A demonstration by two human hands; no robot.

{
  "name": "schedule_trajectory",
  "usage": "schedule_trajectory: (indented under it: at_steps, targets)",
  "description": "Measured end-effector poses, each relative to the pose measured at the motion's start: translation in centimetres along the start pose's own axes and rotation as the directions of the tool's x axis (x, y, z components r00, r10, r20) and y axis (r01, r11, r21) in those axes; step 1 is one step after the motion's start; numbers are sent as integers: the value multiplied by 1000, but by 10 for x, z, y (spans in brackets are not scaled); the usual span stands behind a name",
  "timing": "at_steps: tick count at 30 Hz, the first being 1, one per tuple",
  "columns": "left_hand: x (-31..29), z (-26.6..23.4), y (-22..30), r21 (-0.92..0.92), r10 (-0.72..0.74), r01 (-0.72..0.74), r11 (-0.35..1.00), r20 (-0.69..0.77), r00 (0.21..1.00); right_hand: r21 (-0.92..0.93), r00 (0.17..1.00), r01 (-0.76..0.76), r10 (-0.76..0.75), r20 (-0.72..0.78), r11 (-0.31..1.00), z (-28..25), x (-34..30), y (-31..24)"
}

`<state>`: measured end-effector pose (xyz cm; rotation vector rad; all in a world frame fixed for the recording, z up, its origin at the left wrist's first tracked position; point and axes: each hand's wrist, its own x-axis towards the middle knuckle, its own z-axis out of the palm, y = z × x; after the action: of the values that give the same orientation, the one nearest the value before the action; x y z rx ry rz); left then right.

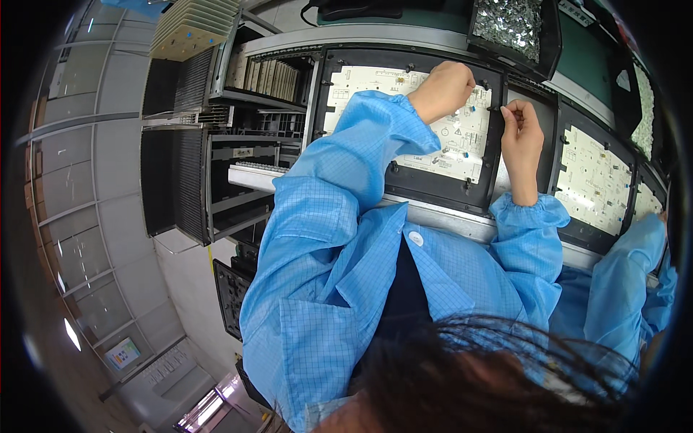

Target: Manually placing small electronic components into an array on a panel at a manufacturing workstation.

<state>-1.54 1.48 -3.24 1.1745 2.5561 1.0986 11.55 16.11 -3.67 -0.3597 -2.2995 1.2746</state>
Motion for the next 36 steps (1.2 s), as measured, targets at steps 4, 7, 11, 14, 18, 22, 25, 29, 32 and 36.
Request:
schedule_trajectory:
  at_steps: [4, 7, 11, 14, 18, 22, 25, 29, 32, 36]
  targets:
    - [-3, 10, -7, 290, 39, -52, 956, 50, 998, 122, 997, -51, 44, 57, 991, 3, -2, -6]
    - [2, 36, 3, 277, 179, -160, 948, -46, 983, 97, 997, -65, 61, 39, 993, -6, -5, 11]
    - [-6, 23, 20, 253, 176, -164, 954, -28, 984, 215, 993, -114, 109, 35, 970, -10, -3, 32]
    - [-24, 7, 36, 374, 128, -147, 916, 75, 989, 200, 983, -176, 159, 95, 964, -13, 1, 43]
    - [-51, 3, 31, 430, 79, -135, 892, 145, 986, 97, 977, -98, 77, 199, 990, -12, 24, 31]
    - [-59, 6, 19, 317, 142, -152, 936, 56, 988, -117, 969, -81, 106, 222, 990, -3, 43, 10]
    - [-59, 5, 20, 226, 87, -86, 970, 4, 996, -148, 963, -122, 153, 223, 981, 3, 50, 8]
    - [-62, 3, 25, 30, 46, -45, 999, -28, 999, -179, 961, -151, 186, 203, 972, 4, 51, 4]
    - [-63, -8, 31, -91, -34, 30, 995, -51, 998, -205, 959, -151, 193, 207, 967, 9, 54, 5]
    - [-67, -24, 38, -203, -151, 147, 968, -7, 988, -286, 960, -136, 197, 197, 949, 12, 58, 5]
